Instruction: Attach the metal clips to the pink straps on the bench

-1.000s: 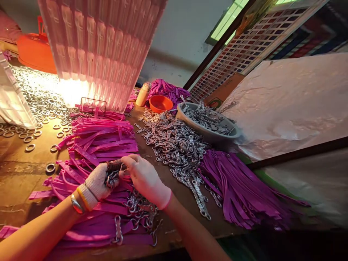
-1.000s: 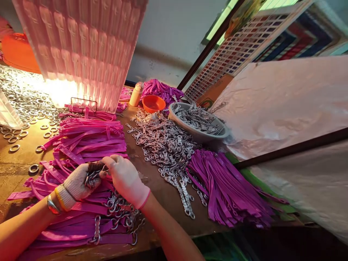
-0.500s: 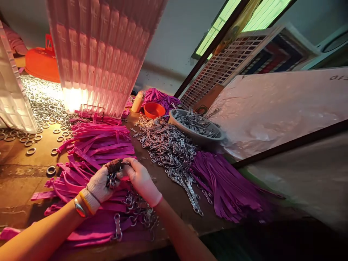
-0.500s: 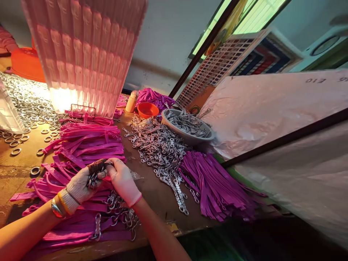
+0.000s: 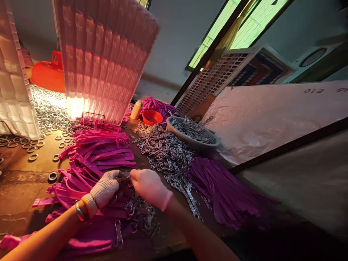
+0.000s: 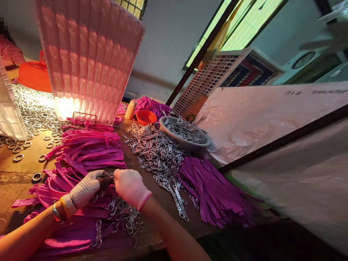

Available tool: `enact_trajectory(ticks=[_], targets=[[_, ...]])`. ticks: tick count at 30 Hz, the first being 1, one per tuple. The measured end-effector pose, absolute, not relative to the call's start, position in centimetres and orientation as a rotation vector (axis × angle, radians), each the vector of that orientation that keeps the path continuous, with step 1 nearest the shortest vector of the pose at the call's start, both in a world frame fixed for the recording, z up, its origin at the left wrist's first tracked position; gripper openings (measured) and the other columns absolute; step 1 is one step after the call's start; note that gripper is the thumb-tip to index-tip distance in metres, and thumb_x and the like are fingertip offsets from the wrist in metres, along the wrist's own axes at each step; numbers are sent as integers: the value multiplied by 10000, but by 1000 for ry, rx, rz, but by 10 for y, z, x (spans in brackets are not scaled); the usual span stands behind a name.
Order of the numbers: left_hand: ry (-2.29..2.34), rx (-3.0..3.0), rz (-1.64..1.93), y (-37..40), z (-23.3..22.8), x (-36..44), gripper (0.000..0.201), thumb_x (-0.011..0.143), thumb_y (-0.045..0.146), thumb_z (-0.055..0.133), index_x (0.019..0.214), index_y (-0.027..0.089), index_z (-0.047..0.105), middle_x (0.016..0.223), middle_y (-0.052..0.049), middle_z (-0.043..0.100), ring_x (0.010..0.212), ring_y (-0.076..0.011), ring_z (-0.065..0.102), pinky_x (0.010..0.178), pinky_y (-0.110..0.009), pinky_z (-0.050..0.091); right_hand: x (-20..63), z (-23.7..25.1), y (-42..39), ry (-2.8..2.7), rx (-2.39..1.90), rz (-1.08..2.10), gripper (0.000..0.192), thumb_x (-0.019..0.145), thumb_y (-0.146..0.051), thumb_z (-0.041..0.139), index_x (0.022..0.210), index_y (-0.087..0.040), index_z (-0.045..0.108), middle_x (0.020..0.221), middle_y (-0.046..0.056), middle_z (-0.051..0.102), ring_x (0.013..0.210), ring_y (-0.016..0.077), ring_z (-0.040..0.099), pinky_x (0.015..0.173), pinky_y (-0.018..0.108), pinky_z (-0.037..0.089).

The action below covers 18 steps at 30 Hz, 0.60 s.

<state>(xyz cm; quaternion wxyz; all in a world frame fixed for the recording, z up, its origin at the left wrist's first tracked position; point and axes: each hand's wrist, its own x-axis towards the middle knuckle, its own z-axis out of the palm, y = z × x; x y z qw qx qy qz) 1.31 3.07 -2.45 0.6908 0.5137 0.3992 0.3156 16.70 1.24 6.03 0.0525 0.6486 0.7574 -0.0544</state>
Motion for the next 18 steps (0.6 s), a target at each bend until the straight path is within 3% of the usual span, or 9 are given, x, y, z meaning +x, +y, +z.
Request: enact_trajectory(ticks=[3,8,12,14,18], targets=[[795,1028,745,33,-32,14,267,776,423,670,816,162,635,481,27,547,351,-91,419,343,-191,278,168,52,12,2416,1917,-334,206,943,-235,536,829,-213,706,851,50,749,781,182,670,619,261,321],[794,716,784,45,-54,16,161,718,299,687,746,155,621,507,29,549,394,-79,450,396,-183,346,162,12,8,2559,2325,-842,242,944,-240,477,1051,-198,690,954,44,731,860,166,637,721,226,388],[770,672,814,44,-62,18,112,752,250,646,777,141,638,513,18,562,394,-80,453,389,-178,355,161,4,15,2324,2273,-1277,244,884,-274,481,748,-172,655,653,-12,603,621,133,502,555,222,315],[755,662,845,44,-57,18,97,779,230,633,802,136,640,514,18,560,392,-80,457,380,-172,358,166,7,22,2307,2233,-1298,265,867,-307,494,679,-175,626,596,-26,541,587,124,447,535,223,290],[710,322,831,51,-35,11,79,825,178,619,882,123,621,554,19,555,379,-75,477,320,-143,297,187,4,44,2486,2491,-1033,331,896,-436,479,838,-185,687,762,7,642,724,151,519,659,232,377]])
